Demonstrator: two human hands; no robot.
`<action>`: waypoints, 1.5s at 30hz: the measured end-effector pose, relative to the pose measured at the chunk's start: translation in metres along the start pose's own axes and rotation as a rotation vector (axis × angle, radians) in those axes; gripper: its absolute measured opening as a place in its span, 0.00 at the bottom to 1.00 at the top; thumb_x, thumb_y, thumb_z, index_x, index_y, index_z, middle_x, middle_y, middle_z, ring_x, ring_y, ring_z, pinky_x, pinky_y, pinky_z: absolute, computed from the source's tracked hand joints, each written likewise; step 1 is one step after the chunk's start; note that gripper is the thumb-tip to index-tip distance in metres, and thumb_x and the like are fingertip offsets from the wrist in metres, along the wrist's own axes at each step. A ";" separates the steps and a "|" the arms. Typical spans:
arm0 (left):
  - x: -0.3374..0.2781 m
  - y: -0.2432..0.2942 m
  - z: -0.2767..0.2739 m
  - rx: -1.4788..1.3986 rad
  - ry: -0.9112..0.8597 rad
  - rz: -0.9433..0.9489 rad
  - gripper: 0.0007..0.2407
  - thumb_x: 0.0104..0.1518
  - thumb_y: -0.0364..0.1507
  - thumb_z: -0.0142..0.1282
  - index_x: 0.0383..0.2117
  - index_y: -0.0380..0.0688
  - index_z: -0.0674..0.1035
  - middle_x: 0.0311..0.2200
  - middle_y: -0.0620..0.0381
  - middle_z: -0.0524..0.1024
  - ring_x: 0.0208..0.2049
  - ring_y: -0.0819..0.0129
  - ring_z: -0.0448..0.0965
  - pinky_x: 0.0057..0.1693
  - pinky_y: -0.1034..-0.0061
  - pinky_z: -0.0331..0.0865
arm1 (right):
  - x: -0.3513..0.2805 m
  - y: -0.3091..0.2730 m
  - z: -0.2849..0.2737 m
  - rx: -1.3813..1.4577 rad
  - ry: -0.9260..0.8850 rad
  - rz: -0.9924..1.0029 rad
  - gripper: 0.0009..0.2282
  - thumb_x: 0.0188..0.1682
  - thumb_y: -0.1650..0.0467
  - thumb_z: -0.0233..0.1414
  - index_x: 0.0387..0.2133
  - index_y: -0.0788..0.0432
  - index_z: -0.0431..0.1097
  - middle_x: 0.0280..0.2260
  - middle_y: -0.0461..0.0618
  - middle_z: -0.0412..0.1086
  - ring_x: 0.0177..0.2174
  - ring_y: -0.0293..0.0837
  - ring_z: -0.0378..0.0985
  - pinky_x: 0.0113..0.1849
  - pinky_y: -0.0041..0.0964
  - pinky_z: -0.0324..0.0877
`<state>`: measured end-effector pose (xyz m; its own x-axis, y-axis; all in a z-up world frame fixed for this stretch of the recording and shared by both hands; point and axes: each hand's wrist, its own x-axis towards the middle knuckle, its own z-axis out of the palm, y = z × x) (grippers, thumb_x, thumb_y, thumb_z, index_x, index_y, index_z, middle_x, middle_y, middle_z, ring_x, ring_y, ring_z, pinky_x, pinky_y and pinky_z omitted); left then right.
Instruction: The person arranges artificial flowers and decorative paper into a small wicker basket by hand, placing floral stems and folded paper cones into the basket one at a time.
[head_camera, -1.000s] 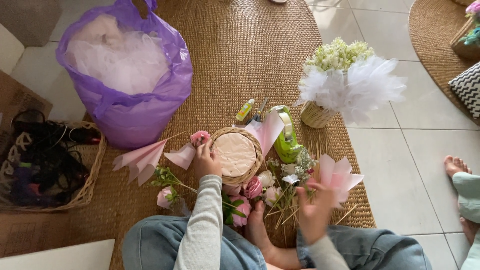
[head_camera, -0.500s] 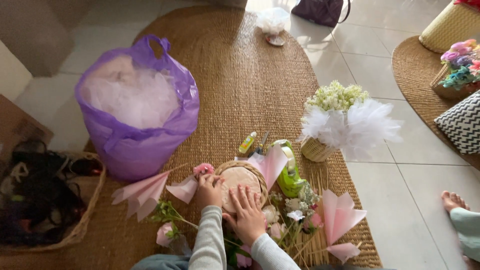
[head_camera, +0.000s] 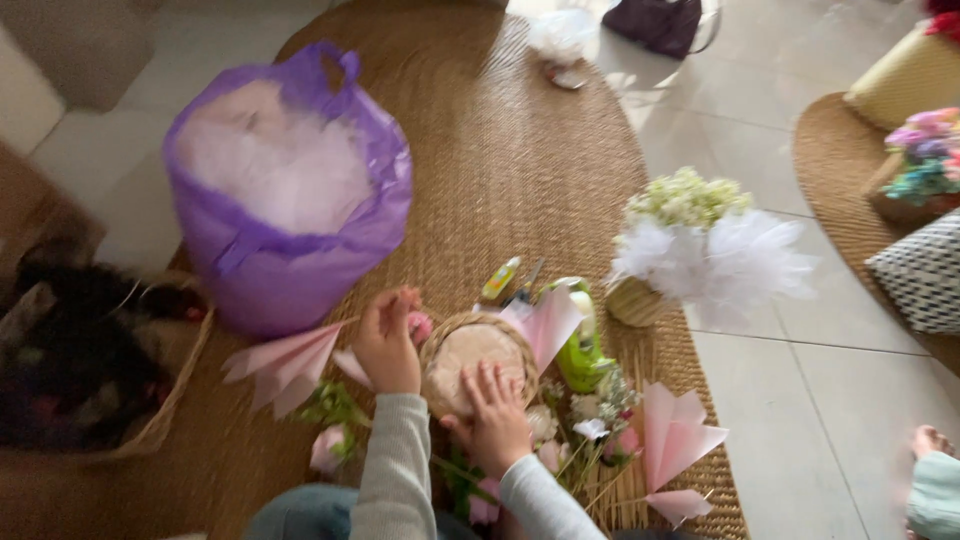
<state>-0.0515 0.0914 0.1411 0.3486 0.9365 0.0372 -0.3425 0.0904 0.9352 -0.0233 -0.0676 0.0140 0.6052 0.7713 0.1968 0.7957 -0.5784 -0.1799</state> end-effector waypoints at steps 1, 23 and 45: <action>-0.003 0.007 -0.009 0.016 0.026 -0.005 0.06 0.54 0.28 0.54 0.31 0.39 0.77 0.28 0.52 0.80 0.23 0.75 0.75 0.22 0.86 0.70 | -0.002 -0.005 -0.003 0.014 -0.022 -0.017 0.33 0.43 0.48 0.44 0.58 0.54 0.52 0.59 0.62 0.47 0.58 0.63 0.45 0.54 0.60 0.43; -0.006 -0.159 -0.085 1.113 -0.304 -0.006 0.03 0.50 0.28 0.54 0.28 0.49 0.73 0.31 0.54 0.72 0.33 0.54 0.73 0.40 0.60 0.66 | -0.211 0.214 -0.102 0.230 0.555 0.622 0.09 0.52 0.72 0.52 0.42 0.65 0.68 0.37 0.54 0.69 0.39 0.48 0.70 0.42 0.41 0.65; -0.026 -0.151 -0.070 1.198 -0.278 0.482 0.03 0.49 0.27 0.54 0.27 0.55 0.78 0.27 0.61 0.71 0.29 0.59 0.73 0.31 0.64 0.67 | -0.187 0.176 -0.081 0.361 0.205 0.612 0.08 0.50 0.70 0.50 0.38 0.63 0.71 0.36 0.52 0.70 0.37 0.47 0.72 0.38 0.40 0.67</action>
<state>-0.0701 0.0769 -0.0253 0.6253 0.6772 0.3879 0.4472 -0.7183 0.5330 0.0057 -0.3356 0.0240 0.9589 0.2528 0.1291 0.2774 -0.7385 -0.6145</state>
